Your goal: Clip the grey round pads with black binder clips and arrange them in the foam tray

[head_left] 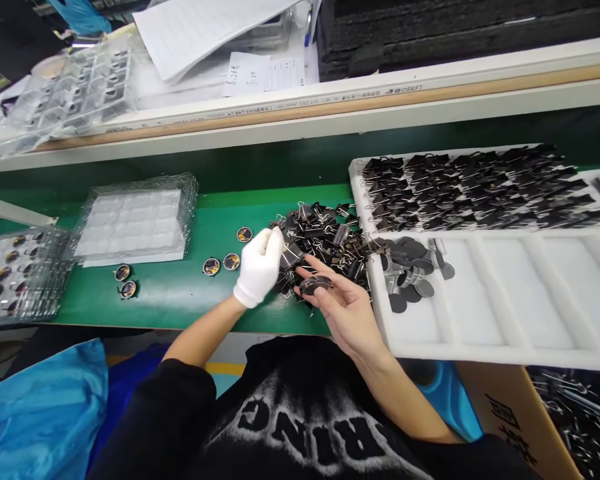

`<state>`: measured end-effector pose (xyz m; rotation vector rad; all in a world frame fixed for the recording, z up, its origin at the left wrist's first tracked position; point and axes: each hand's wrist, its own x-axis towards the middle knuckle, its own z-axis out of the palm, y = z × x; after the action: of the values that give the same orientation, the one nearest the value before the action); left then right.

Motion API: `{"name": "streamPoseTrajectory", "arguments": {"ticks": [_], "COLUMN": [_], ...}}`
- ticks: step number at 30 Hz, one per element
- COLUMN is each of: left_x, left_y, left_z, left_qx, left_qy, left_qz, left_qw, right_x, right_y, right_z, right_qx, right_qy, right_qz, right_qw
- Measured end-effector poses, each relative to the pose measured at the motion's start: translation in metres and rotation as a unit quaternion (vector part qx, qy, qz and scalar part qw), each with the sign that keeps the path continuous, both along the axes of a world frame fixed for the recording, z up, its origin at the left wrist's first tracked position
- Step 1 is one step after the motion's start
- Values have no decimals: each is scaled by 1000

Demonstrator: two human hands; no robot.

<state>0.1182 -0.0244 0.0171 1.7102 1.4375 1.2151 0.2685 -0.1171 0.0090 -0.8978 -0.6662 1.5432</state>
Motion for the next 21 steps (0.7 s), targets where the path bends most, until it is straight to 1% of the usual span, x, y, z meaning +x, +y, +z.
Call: {"name": "streamPoseTrajectory", "arguments": {"ticks": [2,3,4,5,7,8,9,11,13,14,16,18,21], "left_x": [4,3,0,-5,-15,-21,-26,-34,-38,-38,-37,-34,-30], "left_y": [-11,-14,-17,-18,-18,-17,-16,-15,-15,-16,-18,-21,-28], "left_z": [-4,-5,-5,-3,2,6,11,20,26,29,31,32,31], "left_qx": [24,47,80,117,186,209,220,199,134,99,50,35,42], "left_qy": [4,28,64,108,188,210,217,215,232,250,285,304,346], "left_qz": [-2,-22,-58,-105,-208,-241,-256,-250,-248,-259,-294,-314,-308], "left_qw": [1000,998,993,982,942,924,916,923,931,927,911,899,885], "right_x": [-1,0,1,2,7,10,13,19,25,28,33,37,41], "right_y": [2,2,3,3,3,2,2,2,1,0,0,-1,-3], "right_z": [-2,-3,-6,-9,-13,-13,-13,-10,-4,-1,3,5,5], "right_qx": [13,17,21,25,44,60,77,109,128,132,138,139,131], "right_qy": [-11,-24,-39,-54,-82,-95,-110,-141,-165,-174,-185,-191,-203], "right_qz": [9,4,-5,-17,-28,-26,-20,-6,14,28,64,103,147], "right_qw": [1000,1000,999,998,995,993,991,984,978,976,971,966,959]}}
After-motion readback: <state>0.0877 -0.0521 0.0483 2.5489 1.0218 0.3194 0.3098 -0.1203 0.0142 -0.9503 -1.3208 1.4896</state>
